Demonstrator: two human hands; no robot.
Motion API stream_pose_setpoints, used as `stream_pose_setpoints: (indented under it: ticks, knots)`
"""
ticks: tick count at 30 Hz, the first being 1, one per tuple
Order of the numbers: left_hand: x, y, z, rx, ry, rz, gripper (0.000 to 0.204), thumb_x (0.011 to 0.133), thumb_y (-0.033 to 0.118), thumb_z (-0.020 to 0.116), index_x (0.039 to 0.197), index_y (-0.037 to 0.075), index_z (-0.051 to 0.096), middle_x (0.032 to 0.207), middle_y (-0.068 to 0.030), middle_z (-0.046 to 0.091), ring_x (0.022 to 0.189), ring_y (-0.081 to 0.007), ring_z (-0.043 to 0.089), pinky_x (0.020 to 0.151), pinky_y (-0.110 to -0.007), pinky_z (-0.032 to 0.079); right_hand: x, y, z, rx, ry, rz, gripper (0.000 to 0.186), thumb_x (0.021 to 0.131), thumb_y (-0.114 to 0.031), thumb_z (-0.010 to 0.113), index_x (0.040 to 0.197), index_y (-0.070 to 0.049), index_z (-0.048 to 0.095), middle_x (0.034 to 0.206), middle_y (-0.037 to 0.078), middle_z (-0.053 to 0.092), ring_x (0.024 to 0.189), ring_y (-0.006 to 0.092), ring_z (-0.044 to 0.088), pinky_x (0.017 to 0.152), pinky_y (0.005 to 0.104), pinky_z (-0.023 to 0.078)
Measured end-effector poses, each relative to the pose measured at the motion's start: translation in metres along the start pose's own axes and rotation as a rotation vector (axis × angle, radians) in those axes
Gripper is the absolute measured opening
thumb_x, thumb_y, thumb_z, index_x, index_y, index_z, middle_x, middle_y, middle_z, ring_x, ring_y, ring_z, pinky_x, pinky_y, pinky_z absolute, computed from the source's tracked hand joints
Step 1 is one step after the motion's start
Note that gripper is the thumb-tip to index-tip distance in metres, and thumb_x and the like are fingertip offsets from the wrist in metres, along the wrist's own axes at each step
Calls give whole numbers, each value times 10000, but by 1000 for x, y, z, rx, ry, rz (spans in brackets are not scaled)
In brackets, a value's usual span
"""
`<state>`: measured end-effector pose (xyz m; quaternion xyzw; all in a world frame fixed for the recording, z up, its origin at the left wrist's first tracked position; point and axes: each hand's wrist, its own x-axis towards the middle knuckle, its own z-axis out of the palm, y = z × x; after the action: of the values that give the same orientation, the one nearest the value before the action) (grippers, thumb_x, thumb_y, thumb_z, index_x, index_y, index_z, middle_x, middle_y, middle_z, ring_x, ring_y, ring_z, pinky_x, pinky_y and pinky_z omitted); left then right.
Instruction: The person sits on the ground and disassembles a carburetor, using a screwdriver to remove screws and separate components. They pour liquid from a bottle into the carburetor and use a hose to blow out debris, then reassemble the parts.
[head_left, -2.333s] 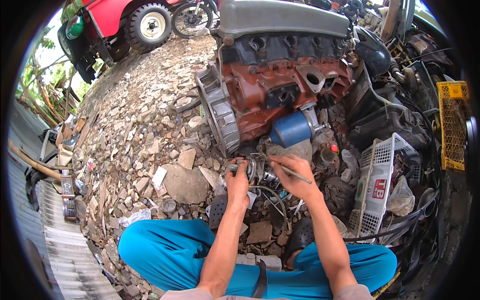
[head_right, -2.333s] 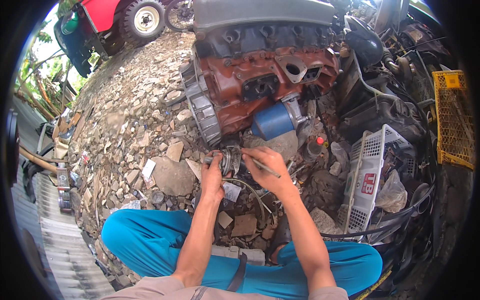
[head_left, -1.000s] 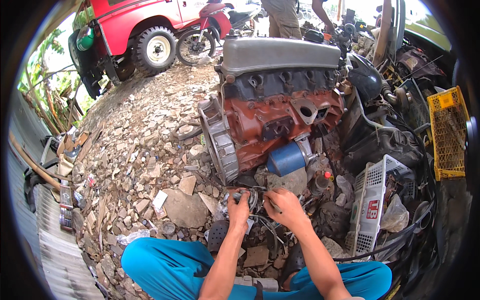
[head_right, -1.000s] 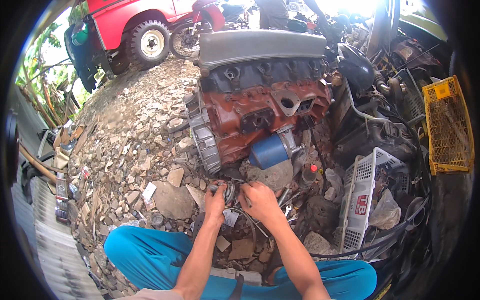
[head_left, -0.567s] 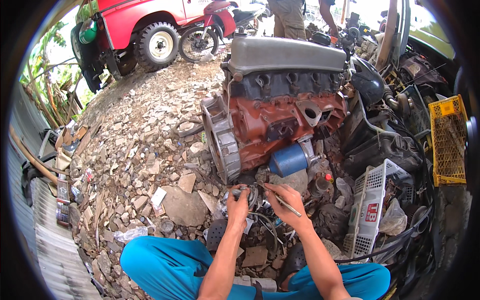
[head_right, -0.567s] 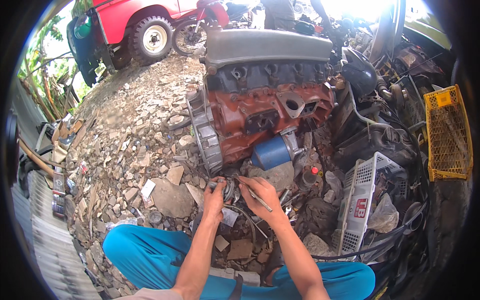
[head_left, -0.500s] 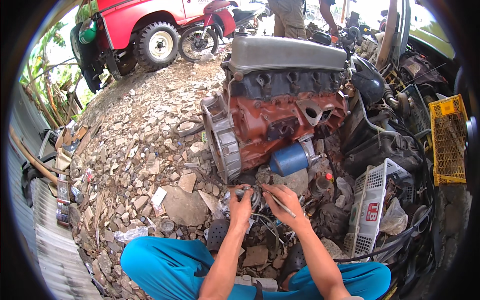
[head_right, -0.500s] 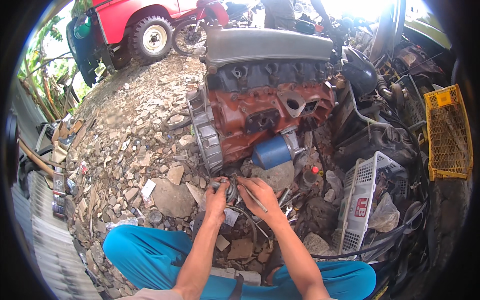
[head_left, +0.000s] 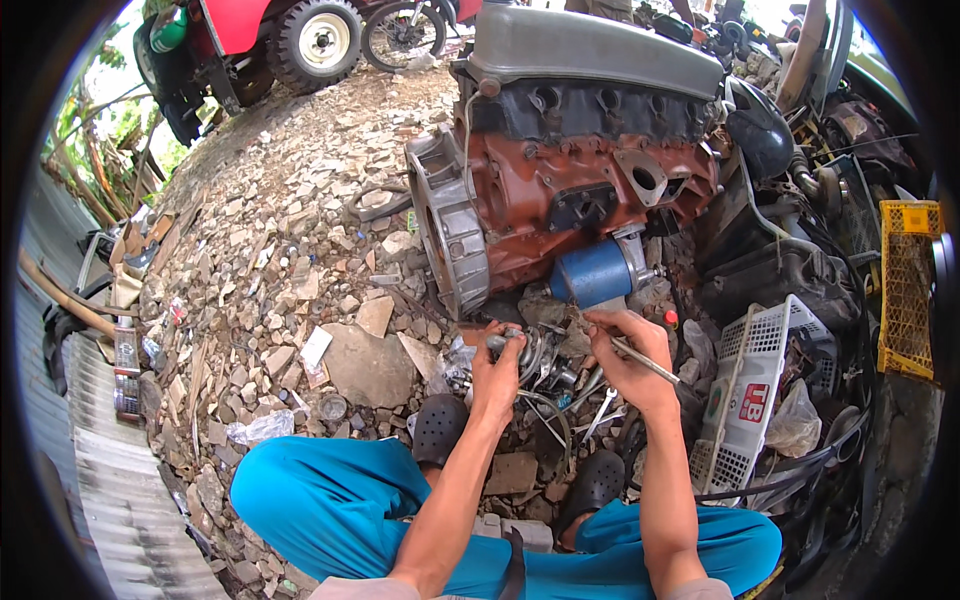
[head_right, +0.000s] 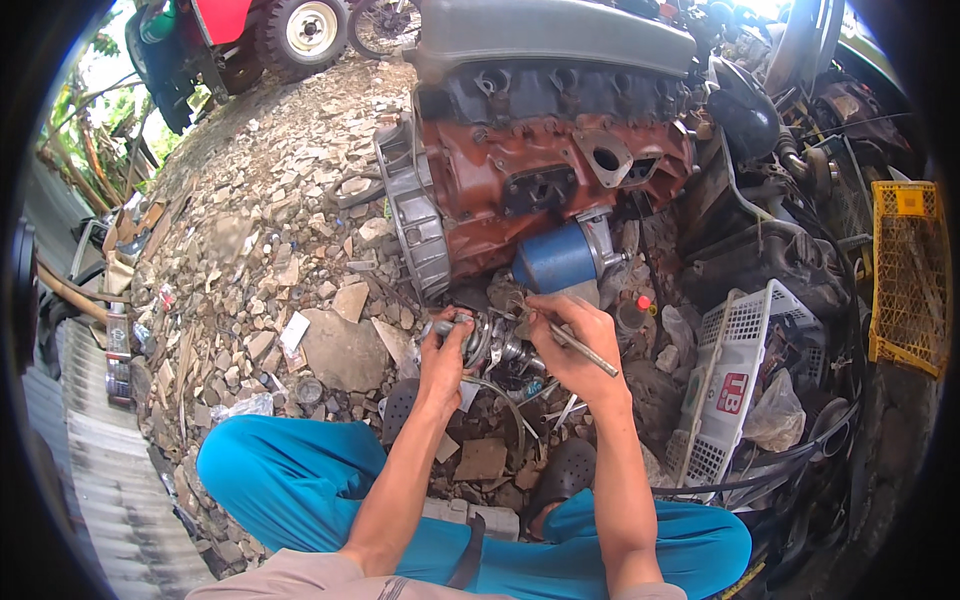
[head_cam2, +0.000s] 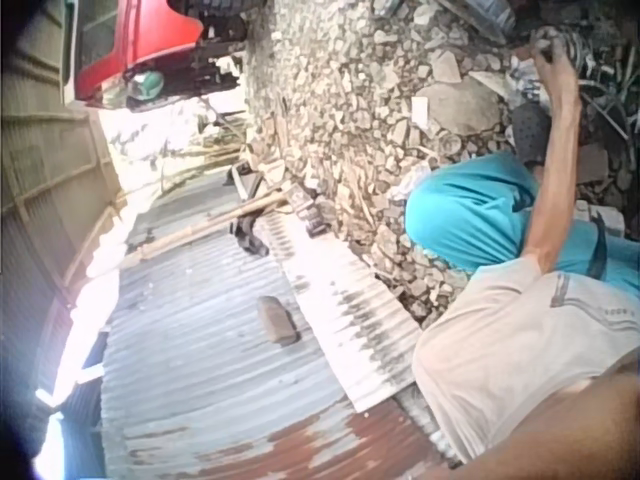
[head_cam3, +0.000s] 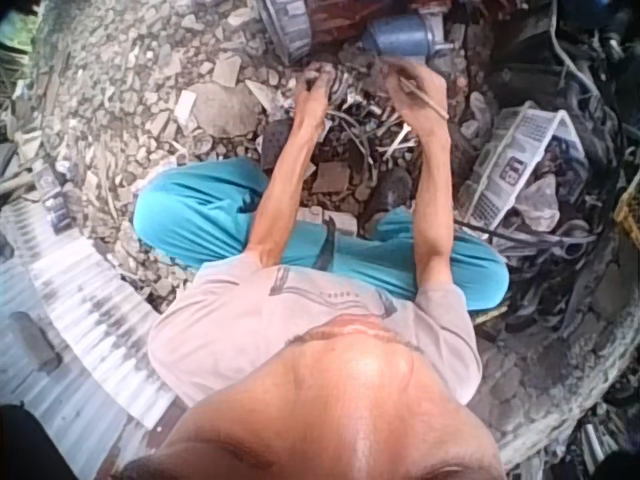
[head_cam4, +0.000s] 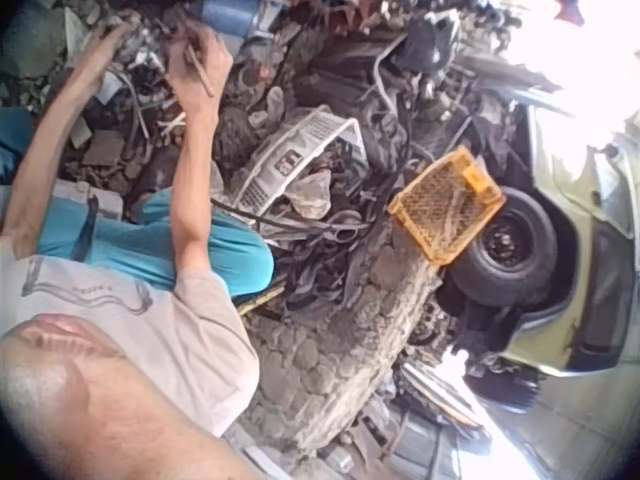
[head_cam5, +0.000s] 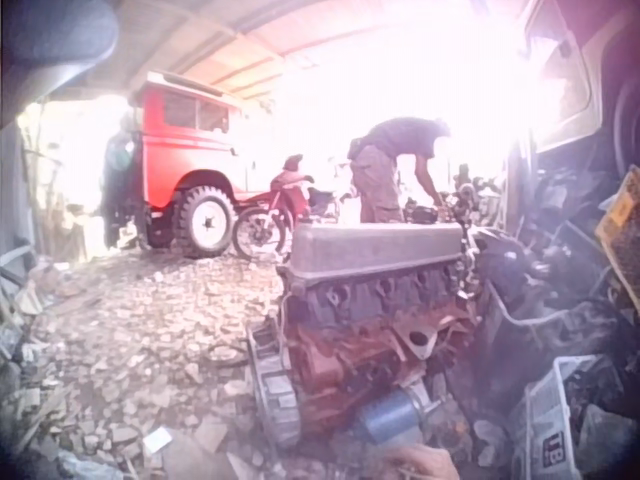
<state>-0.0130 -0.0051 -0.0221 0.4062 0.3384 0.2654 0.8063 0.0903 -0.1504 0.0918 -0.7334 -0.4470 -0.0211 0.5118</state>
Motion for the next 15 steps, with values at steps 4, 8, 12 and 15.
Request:
stream_pose_setpoints:
  ticks: [4, 8, 12, 15]
  knots:
    - [-9, 14, 13, -39, -13, -70, 219, 904, 154, 651, 1113, 95, 622, 1049, -40, 633, 924, -132, 622, 772, -290, 496, -4, 6, 0, 40, -30, 22, 172, 809, 9, 695, 981, 1, 692, 858, 147, 708, 747, 242, 708, 662, 318, 541]
    - [-16, 26, 16, -80, -35, -152, 162, 917, 192, 637, 1074, 155, 622, 975, 6, 633, 832, -105, 626, 632, -321, 529, -4, 9, 3, 13, -77, -50, 170, 796, 4, 705, 965, -8, 693, 852, 142, 706, 727, 263, 691, 649, 337, 533]
    - [-10, 21, 10, -165, -67, -212, 155, 919, 196, 638, 1068, 162, 615, 942, 16, 622, 822, -111, 625, 627, -337, 539, -4, 10, 6, 17, -144, -64, 161, 796, -1, 703, 957, -6, 693, 837, 152, 698, 717, 301, 671, 661, 372, 528]
    - [-7, 19, 7, -154, -118, -229, 155, 919, 190, 641, 1069, 162, 611, 945, 17, 619, 822, -112, 622, 630, -336, 540, -5, 16, 12, 7, -154, -48, 167, 802, 1, 696, 969, 6, 688, 845, 162, 690, 756, 321, 661, 696, 390, 529]
